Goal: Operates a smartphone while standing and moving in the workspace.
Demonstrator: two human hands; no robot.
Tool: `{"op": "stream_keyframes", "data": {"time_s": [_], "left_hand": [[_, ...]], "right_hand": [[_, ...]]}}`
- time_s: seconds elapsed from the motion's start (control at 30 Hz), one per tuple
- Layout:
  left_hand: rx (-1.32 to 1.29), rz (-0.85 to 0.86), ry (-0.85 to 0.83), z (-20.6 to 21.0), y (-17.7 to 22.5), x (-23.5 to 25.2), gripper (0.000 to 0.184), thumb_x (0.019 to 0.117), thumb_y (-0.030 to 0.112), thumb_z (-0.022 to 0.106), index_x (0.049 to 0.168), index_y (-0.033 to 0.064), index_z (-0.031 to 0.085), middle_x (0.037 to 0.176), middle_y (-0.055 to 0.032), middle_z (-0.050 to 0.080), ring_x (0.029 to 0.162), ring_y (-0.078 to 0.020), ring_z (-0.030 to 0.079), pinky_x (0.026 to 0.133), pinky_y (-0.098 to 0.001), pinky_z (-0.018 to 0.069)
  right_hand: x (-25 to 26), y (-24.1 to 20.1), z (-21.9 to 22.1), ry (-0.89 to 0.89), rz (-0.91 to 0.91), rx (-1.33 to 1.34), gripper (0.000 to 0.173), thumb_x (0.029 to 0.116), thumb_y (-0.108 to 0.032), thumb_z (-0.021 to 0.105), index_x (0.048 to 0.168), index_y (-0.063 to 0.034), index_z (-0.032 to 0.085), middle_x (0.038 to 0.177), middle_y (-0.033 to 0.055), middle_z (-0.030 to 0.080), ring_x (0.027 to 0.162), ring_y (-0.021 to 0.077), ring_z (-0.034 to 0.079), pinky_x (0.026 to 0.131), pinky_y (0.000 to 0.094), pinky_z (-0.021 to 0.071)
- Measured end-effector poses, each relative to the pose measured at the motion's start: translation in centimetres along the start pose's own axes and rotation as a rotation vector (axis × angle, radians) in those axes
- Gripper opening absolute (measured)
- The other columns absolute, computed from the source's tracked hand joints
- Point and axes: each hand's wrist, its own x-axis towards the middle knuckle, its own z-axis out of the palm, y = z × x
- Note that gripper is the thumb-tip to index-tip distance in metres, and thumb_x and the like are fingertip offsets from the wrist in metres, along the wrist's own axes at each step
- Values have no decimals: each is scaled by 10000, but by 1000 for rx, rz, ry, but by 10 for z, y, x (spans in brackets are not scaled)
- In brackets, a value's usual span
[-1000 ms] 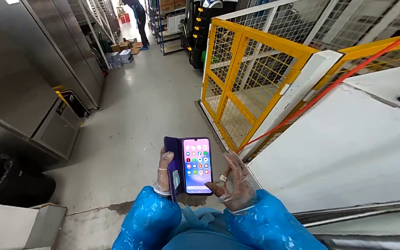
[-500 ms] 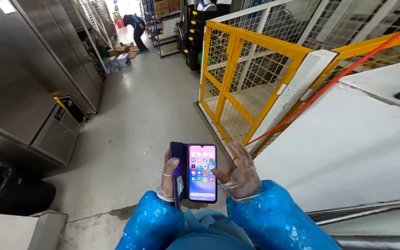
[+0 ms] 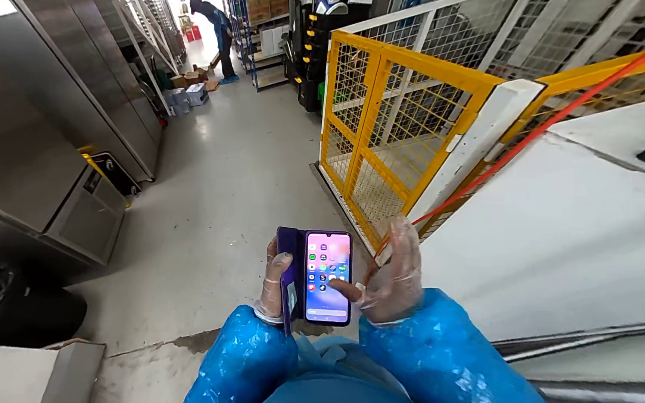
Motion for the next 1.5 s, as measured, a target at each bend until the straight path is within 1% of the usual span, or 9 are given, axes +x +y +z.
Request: {"op": "stream_keyframes", "data": {"time_s": [0.13, 0.33, 0.63, 0.83, 0.93, 1.07, 1.17, 1.33, 1.5], "left_hand": [[-35, -4, -17, -1, 1, 2, 787, 691, 565, 854, 1314, 191, 552, 1007, 20, 740, 896, -64, 724, 766, -263, 612], [-3, -23, -24, 2, -3, 5, 772, 700, 563, 847, 1309, 193, 550, 1014, 29, 735, 910, -54, 716, 783, -254, 605], [-6, -30, -44, 8, -7, 5, 793, 689, 562, 857, 1318, 197, 542, 1010, 35, 733, 893, -46, 714, 771, -247, 604], [24, -48, -37, 6, -8, 6, 835, 694, 577, 841, 1362, 198, 514, 1040, 18, 724, 904, -61, 712, 766, -258, 604], [20, -48, -36, 3, -9, 7, 808, 707, 562, 836, 1359, 207, 516, 1041, 22, 721, 908, -59, 710, 764, -260, 604], [-26, -23, -68, 1, -8, 8, 716, 728, 529, 839, 1307, 215, 557, 996, 32, 730, 862, -51, 716, 721, -251, 608], [-17, -17, -53, 2, -6, 9, 701, 724, 537, 841, 1287, 214, 575, 982, 41, 733, 851, -40, 716, 718, -239, 605], [0, -14, -22, 2, -4, 9, 763, 697, 567, 851, 1301, 200, 564, 977, 38, 733, 857, -41, 716, 728, -237, 605], [-17, -2, -31, 1, -1, 9, 670, 723, 528, 840, 1262, 212, 597, 960, 38, 741, 840, -49, 723, 726, -244, 610]], "right_hand": [[5, 12, -6, 14, 43, -40, 1193, 711, -778, 703, 1513, 36, 363, 1534, 333, 390, 1464, 420, 367, 1183, 508, 350], [7, 1, 3, -50, 96, -78, 1140, 700, -708, 729, 1483, 60, 417, 1532, 333, 397, 1429, 449, 406, 1129, 555, 393], [16, -9, 12, -120, 113, -116, 1131, 682, -704, 721, 1510, 8, 426, 1566, 256, 404, 1445, 411, 406, 1135, 565, 382], [14, -4, 15, -104, 94, -94, 1146, 704, -779, 661, 1491, 26, 445, 1549, 277, 418, 1429, 412, 428, 1131, 567, 385], [18, -9, 5, -76, 73, -4, 1115, 759, -761, 660, 1488, 48, 418, 1543, 296, 407, 1453, 389, 397, 1167, 513, 369], [20, -1, -5, -79, 116, 83, 912, 901, -601, 617, 1508, 43, 397, 1586, 280, 354, 1508, 335, 317, 1214, 435, 301], [18, 7, -6, -57, 138, 96, 908, 921, -640, 553, 1516, 27, 389, 1589, 273, 348, 1508, 307, 321, 1214, 404, 299], [14, 13, -9, -51, 142, 78, 854, 954, -598, 520, 1537, 10, 381, 1607, 240, 347, 1526, 295, 293, 1235, 410, 257], [13, 18, -10, -10, 99, 127, 775, 989, -541, 532, 1503, 26, 417, 1569, 264, 394, 1499, 311, 341, 1216, 395, 301]]}}
